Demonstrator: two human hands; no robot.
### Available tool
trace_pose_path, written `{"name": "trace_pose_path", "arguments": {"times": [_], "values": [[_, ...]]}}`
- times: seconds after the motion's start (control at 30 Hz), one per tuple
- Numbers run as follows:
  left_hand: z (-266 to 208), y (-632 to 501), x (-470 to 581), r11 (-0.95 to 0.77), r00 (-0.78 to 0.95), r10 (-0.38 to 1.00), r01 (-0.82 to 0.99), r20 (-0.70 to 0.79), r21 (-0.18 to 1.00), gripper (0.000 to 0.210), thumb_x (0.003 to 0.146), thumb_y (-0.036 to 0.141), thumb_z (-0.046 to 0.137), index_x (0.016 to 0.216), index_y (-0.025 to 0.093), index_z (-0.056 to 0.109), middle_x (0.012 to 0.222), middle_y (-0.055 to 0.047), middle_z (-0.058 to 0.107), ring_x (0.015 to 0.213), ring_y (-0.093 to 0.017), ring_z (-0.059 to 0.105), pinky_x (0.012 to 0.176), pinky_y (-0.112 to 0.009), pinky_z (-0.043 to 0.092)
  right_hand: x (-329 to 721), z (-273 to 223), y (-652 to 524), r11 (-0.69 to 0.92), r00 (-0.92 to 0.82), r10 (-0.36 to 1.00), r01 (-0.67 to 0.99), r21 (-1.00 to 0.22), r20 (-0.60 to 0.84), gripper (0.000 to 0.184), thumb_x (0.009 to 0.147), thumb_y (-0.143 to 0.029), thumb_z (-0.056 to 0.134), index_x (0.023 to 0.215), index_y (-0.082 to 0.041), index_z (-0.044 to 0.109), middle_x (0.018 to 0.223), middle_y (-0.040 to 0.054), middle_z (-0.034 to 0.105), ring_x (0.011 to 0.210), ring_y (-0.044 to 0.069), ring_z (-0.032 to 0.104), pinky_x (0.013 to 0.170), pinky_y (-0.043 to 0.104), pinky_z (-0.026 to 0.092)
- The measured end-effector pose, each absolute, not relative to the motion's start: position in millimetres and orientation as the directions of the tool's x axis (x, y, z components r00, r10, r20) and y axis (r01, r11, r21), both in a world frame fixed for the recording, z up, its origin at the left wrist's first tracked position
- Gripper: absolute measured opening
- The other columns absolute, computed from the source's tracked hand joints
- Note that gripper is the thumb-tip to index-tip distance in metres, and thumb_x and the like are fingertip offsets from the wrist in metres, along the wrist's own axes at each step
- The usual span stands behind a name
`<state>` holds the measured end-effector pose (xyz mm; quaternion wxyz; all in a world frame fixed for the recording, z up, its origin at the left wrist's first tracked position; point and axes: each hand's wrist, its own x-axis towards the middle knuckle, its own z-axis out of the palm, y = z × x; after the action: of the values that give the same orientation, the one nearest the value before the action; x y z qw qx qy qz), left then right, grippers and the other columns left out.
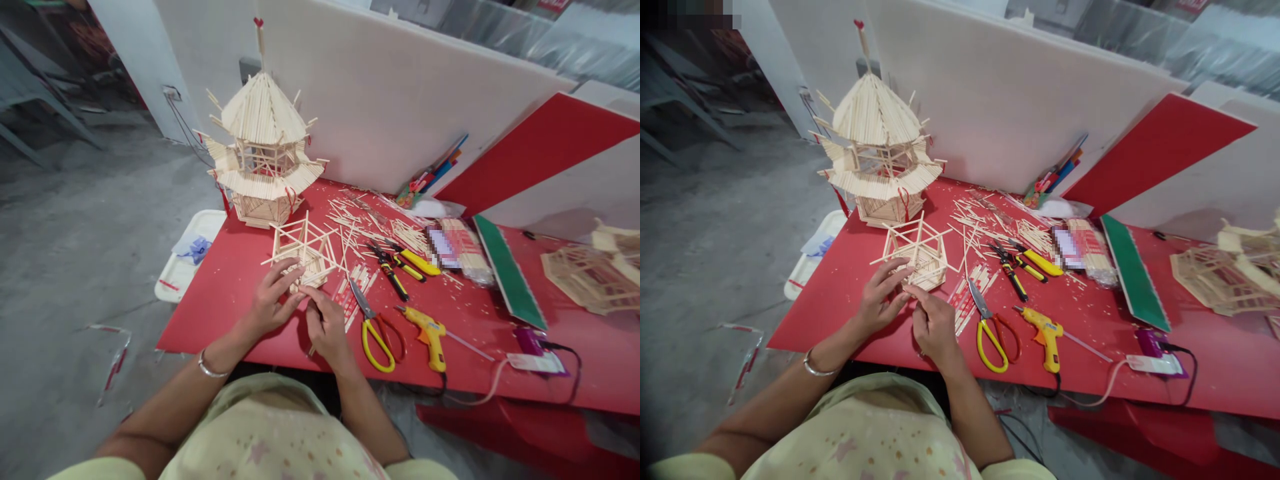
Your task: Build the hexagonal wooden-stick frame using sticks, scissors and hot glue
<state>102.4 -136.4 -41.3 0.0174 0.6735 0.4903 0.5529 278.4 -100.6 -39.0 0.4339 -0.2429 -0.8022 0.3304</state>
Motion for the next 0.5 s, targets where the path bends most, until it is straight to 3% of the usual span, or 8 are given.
{"name": "trace_pose_path", "arguments": {"times": [0.17,0.5], "values": [[-41.2,-136.1,102.5,-0.526,-0.094,0.677,0.633,0.730,0.568,0.048,0.099,0.024,0.064,0.146,0.022,0.059,0.145,-0.019,0.057,0.132,-0.030,0.061,0.100,-0.044,0.059,278.1,-37.5,-100.2,0.670,-0.506,0.669,0.092,-0.737,0.545,0.054,0.098,-0.006,0.047,0.143,-0.031,0.061,0.129,0.0022,0.076,0.112,0.017,0.075,0.099,0.032,0.062],[-43.0,-136.3,102.4,-0.516,-0.092,0.679,0.646,0.728,0.562,0.048,0.100,0.025,0.063,0.148,0.023,0.058,0.146,-0.019,0.058,0.134,-0.030,0.060,0.106,-0.048,0.057,278.0,-38.5,-100.9,0.666,-0.504,0.675,0.104,-0.738,0.538,0.052,0.099,-0.007,0.048,0.143,-0.031,0.061,0.128,0.0026,0.077,0.111,0.017,0.075,0.098,0.033,0.062]]}}
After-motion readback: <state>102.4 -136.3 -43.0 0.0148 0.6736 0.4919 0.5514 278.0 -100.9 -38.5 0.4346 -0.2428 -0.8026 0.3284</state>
